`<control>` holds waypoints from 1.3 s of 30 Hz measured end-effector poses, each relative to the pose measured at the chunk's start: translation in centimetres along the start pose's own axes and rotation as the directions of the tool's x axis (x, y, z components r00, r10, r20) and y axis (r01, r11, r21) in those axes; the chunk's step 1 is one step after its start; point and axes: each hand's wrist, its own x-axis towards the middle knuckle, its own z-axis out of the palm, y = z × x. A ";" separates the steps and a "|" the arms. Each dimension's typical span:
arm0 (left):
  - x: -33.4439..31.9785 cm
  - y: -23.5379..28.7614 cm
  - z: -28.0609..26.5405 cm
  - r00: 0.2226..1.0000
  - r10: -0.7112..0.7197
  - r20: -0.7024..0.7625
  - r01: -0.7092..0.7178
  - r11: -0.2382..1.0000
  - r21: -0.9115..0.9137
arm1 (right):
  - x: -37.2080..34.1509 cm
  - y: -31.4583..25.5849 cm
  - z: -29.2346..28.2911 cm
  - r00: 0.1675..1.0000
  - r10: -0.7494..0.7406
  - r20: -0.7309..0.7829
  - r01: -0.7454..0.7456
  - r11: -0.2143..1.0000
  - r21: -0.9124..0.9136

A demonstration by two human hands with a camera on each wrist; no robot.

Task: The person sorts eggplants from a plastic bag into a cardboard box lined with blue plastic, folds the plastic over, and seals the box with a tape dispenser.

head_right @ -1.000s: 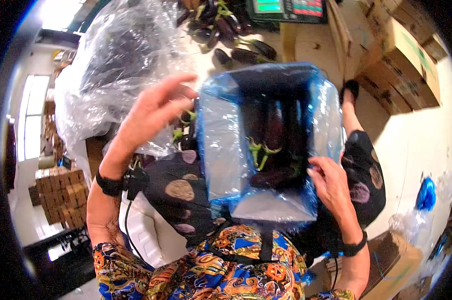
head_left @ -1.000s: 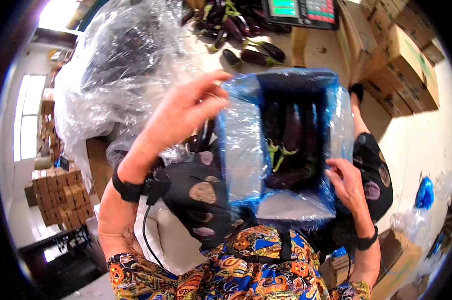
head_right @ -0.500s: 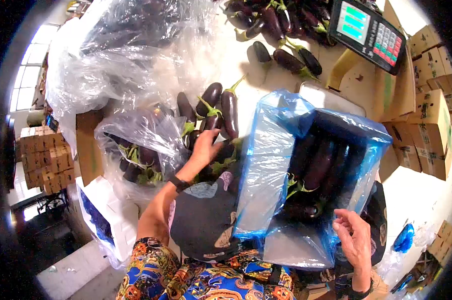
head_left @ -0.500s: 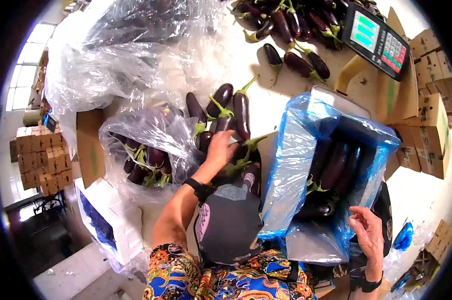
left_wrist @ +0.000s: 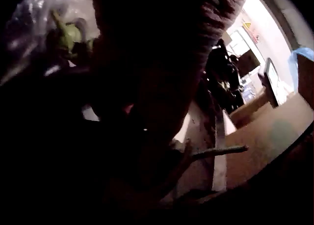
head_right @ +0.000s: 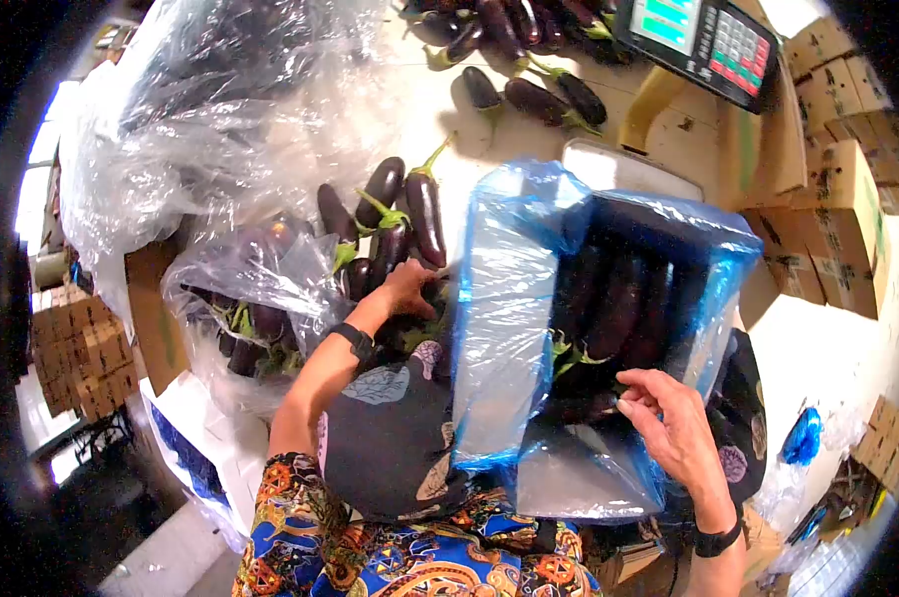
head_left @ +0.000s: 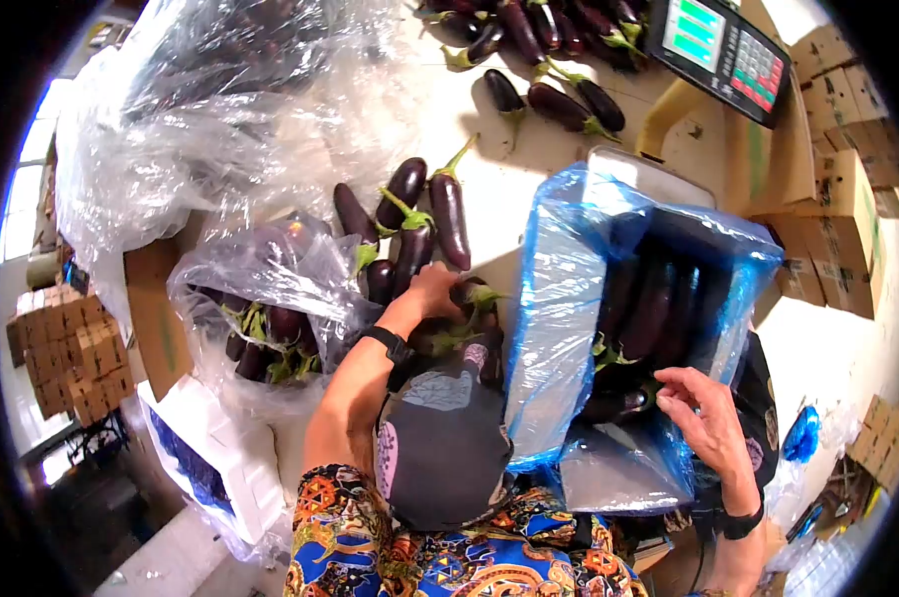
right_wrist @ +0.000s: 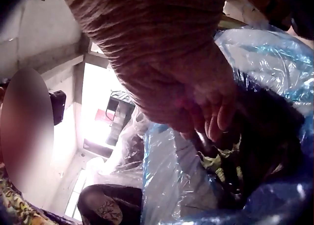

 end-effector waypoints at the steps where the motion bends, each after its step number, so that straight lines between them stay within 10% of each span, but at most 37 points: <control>1: 0.2 0.1 0.3 0.998 0.060 -0.010 -0.060 0.998 -0.024 | -0.3 0.1 -0.2 1.000 0.006 -0.005 -0.006 1.000 -0.003; 5: 0.0 -0.3 0.4 0.962 0.266 -0.062 -0.270 0.959 -0.085 | -1.9 1.2 -1.7 0.996 0.042 -0.079 -0.043 0.999 -0.008; 8: -2.7 -0.3 -2.1 0.972 -0.022 -0.233 -0.050 0.952 -0.300 | -3.0 3.4 -2.9 0.977 0.109 -0.186 -0.094 0.991 0.090; 9: -5.9 1.2 -6.0 0.928 -0.243 -0.284 0.055 0.840 -0.540 | -3.1 4.0 -3.1 0.973 0.120 -0.197 -0.095 0.987 0.130; 12: -9.7 1.7 -11.9 0.909 -0.292 -0.297 -0.258 0.163 -0.952 | -3.1 6.1 -3.0 0.975 0.091 -0.202 -0.054 0.982 0.184; 15: -13.4 3.6 -17.5 0.896 -0.188 -0.401 -0.398 0.057 -0.916 | -2.5 5.9 -2.4 0.984 0.060 -0.168 -0.033 0.986 0.162; 23: -18.0 16.8 -24.6 0.973 0.013 -0.229 -0.212 0.427 -0.879 | -4.7 6.8 -2.9 0.973 -0.093 -0.213 0.125 0.982 0.140; 33: -13.2 29.4 -19.4 0.972 0.234 -0.003 -0.187 0.769 -0.611 | -7.0 10.6 -2.1 0.944 -0.041 -0.327 0.122 0.966 0.230; 39: -7.5 31.8 -12.0 1.000 0.013 -0.015 -0.016 0.960 -0.279 | -7.1 10.6 -2.0 0.926 -0.052 -0.373 0.121 0.979 0.164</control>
